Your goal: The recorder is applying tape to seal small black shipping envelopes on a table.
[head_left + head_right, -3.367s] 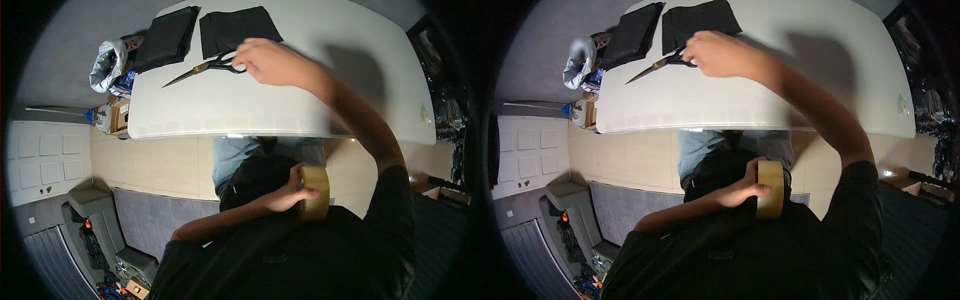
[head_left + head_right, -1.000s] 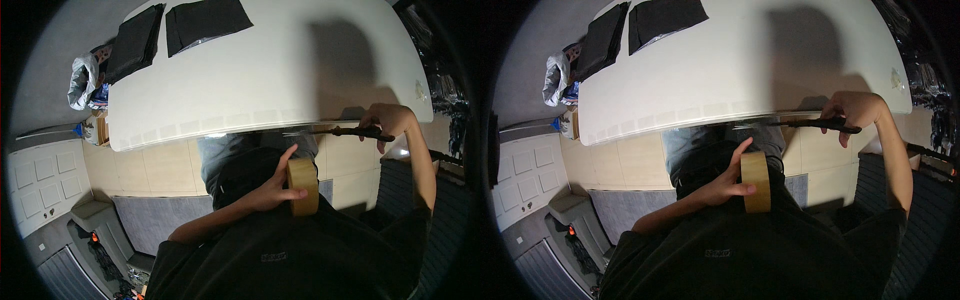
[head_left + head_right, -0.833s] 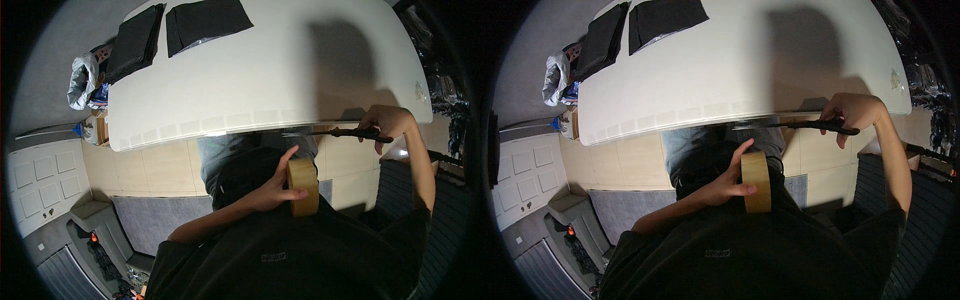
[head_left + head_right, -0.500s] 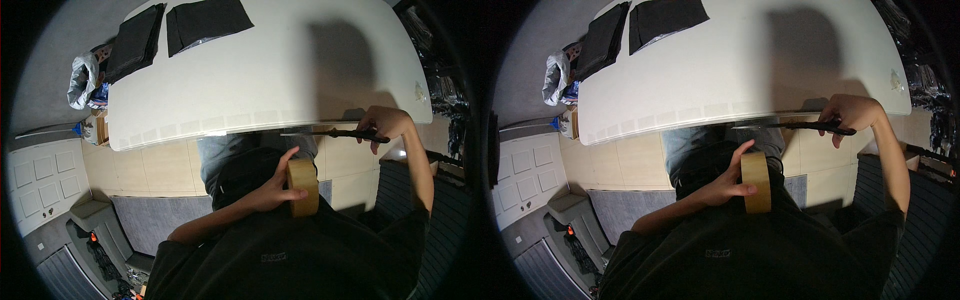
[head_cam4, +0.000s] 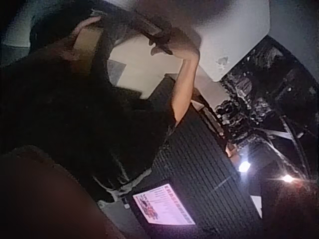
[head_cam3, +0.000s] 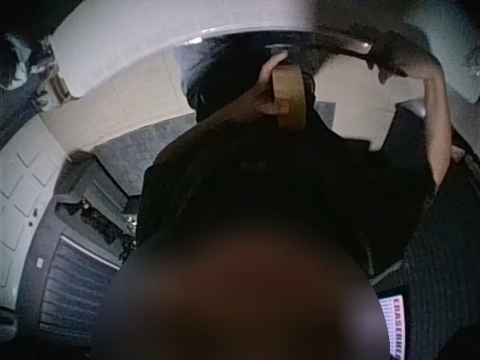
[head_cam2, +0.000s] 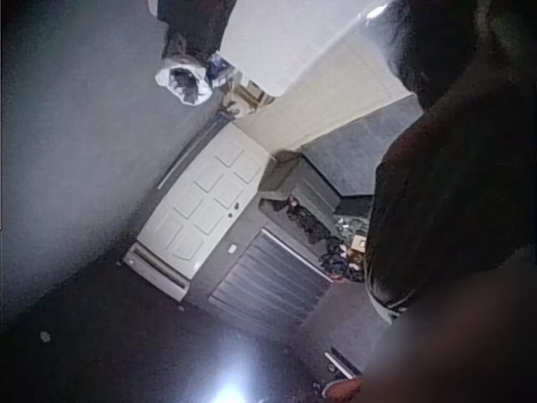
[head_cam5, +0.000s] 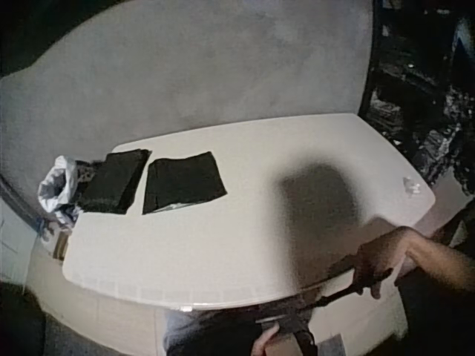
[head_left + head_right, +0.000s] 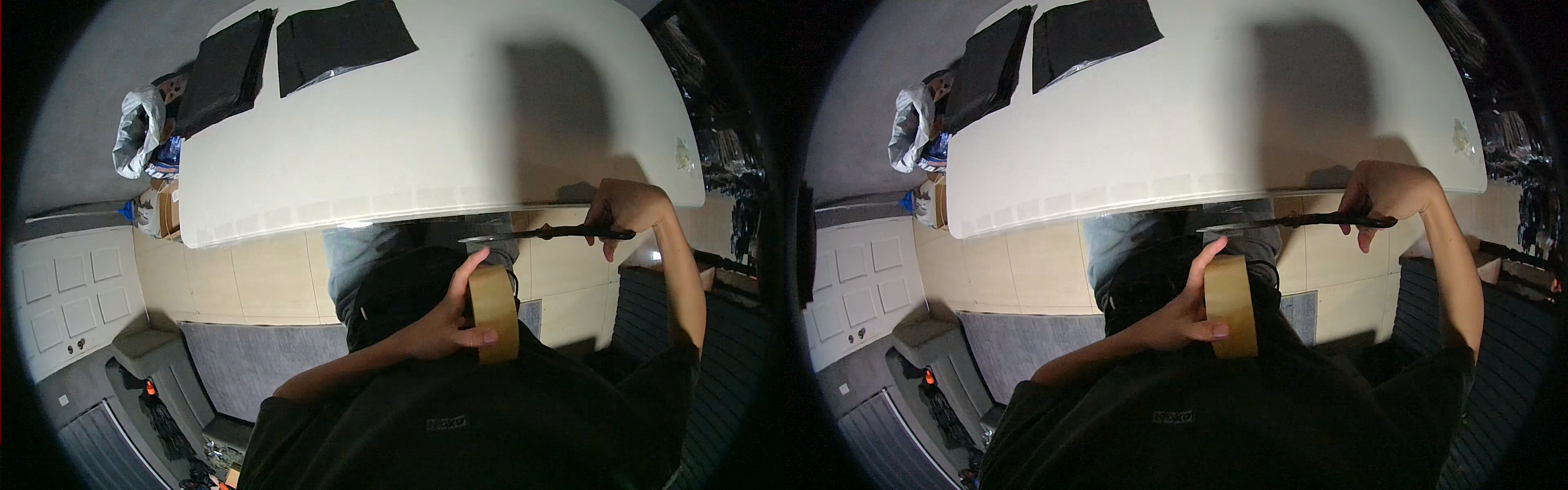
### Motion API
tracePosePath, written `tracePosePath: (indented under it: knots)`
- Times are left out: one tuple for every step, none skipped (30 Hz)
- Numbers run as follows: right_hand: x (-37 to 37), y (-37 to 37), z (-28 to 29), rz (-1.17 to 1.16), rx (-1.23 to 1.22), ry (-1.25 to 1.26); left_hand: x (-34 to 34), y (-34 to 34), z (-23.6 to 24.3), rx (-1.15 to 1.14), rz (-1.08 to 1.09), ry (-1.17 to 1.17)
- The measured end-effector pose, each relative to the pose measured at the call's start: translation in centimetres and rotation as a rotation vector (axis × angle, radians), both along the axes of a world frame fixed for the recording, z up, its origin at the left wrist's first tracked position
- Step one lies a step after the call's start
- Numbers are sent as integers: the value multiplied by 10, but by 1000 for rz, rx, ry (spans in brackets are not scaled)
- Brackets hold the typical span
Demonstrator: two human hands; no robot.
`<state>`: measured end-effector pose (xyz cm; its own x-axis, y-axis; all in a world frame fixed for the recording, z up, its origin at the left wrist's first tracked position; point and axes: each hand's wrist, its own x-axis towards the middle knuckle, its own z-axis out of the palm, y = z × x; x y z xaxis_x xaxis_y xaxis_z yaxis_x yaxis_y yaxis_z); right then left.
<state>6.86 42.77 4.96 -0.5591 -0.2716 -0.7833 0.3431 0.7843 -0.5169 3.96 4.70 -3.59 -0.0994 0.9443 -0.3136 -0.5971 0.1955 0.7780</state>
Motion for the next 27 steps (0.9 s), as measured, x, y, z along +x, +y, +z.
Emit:
tracePosePath:
  knots:
    - [-4,-1,4,65,4,2,1,-3,0,31,13,15]
    - [-10,-2,9,74,4,4,1,-5,-1,30,22,17]
    - [4,6,28,5,-9,70,-1,2,2,73,-54,54]
    - [-5,3,39,-9,-56,156,-2,-1,3,81,-74,112]
    - [-14,2,54,15,132,54,-1,-3,3,74,-64,118]
    - [-21,4,64,11,133,57,0,-3,3,118,-42,142]
    - [-31,8,71,56,231,137,2,-4,4,161,-17,167]
    - [-39,9,73,99,330,217,2,-6,5,161,-19,171]
    - [-67,-9,69,111,335,311,1,-14,5,165,36,163]
    - [-82,-25,76,89,365,387,0,-15,8,195,52,141]
    - [-98,-38,72,66,269,412,0,-17,7,198,58,148]
    - [-114,-51,63,40,173,435,0,-19,7,222,80,150]
    - [-124,-58,65,199,221,454,1,-14,9,257,66,143]
    - [-149,-73,59,393,245,482,0,-15,9,253,72,153]
    - [-167,-85,43,440,212,622,-2,-15,9,259,86,218]
    - [-183,-97,24,489,177,761,-3,-16,8,266,103,283]
    - [-195,-109,7,445,145,849,-3,-15,6,269,99,284]
    - [-208,-122,-9,406,107,938,-4,-15,4,274,103,287]
    - [-219,-133,-26,410,106,941,-4,-15,3,278,109,289]
    - [-227,-143,-43,364,108,1060,-3,-15,2,279,111,289]
    - [-232,-155,-42,319,107,1180,-3,-16,2,276,126,264]
    - [-234,-161,-40,322,107,1180,-4,-16,2,275,139,236]
    - [-234,-163,-38,291,163,1275,-5,-16,3,277,139,235]
    - [-232,-168,-31,261,218,1369,-7,-16,4,273,143,236]
    - [-221,-169,-19,291,223,1481,-9,-16,5,271,147,237]
    - [-204,-166,-5,232,76,1288,-10,-16,3,277,148,233]
    - [-181,-163,14,172,-68,1092,-10,-16,1,286,154,237]
